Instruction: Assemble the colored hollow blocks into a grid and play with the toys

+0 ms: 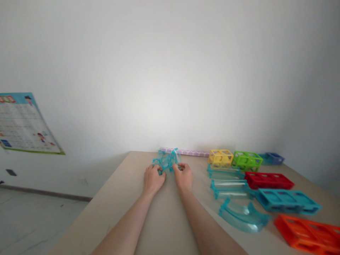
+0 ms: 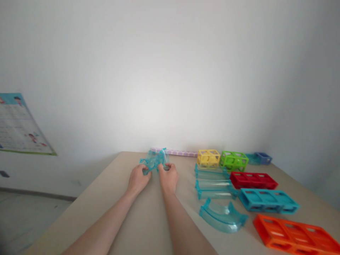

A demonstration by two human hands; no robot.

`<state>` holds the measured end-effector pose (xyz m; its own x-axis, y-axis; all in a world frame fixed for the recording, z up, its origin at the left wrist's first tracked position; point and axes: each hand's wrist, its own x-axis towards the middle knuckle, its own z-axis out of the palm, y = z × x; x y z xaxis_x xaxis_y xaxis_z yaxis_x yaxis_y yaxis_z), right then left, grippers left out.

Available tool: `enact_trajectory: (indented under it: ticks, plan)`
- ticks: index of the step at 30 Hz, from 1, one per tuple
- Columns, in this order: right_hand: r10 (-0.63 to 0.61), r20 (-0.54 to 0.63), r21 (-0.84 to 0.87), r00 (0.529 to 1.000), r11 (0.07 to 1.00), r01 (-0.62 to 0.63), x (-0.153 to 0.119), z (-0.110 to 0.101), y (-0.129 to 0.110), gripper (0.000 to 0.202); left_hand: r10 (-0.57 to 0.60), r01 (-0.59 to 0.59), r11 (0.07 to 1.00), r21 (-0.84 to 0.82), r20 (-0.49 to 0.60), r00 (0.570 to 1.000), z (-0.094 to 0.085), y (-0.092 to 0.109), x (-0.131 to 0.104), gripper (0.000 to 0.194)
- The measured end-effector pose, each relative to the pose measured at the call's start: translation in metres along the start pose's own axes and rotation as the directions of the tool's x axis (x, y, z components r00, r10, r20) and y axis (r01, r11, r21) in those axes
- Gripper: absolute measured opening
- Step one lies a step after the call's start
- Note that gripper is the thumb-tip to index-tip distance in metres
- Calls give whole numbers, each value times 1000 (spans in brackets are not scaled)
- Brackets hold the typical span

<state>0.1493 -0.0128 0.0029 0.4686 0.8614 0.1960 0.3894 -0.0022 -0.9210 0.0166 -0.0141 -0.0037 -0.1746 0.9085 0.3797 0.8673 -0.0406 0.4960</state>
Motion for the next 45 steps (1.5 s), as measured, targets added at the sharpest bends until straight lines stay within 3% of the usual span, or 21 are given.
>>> enact_trajectory:
  ticks: [3,6,9,12,17,23,27,31,37,45]
  plan:
    - [2,-18,86,1000,996,0,1,2,3,38,12,-19,997,-78,-90,996,0,-2,-2,33]
    - [8,0,181,1000,983,-8,1,5,4,35,124,-156,967,-200,-162,979,2,-3,-5,54]
    - [20,22,273,1000,962,-26,0,6,4,30,200,-230,944,-238,-144,969,7,-4,-3,34]
    - [45,33,361,998,931,-54,2,6,3,27,151,-200,946,-254,-201,968,11,-7,3,17]
    - [103,-5,482,995,872,-88,4,5,3,24,36,-103,953,-286,-231,972,10,-14,11,32]
    - [141,-60,553,988,829,-84,8,7,6,24,11,-69,951,-301,-190,982,11,-14,9,26]
    - [79,-60,529,995,848,-35,-1,1,8,23,-13,-53,937,-346,-186,983,9,-12,7,14]
    - [-20,34,459,999,888,2,-23,-18,11,21,-88,-7,898,-441,-194,977,5,-13,5,10]
    - [-87,166,356,982,934,23,-28,-27,11,25,-306,111,749,-653,-193,932,1,-12,8,21]
    - [-85,165,190,983,980,53,-16,-18,9,30,-425,123,368,-922,-49,904,2,0,6,34]
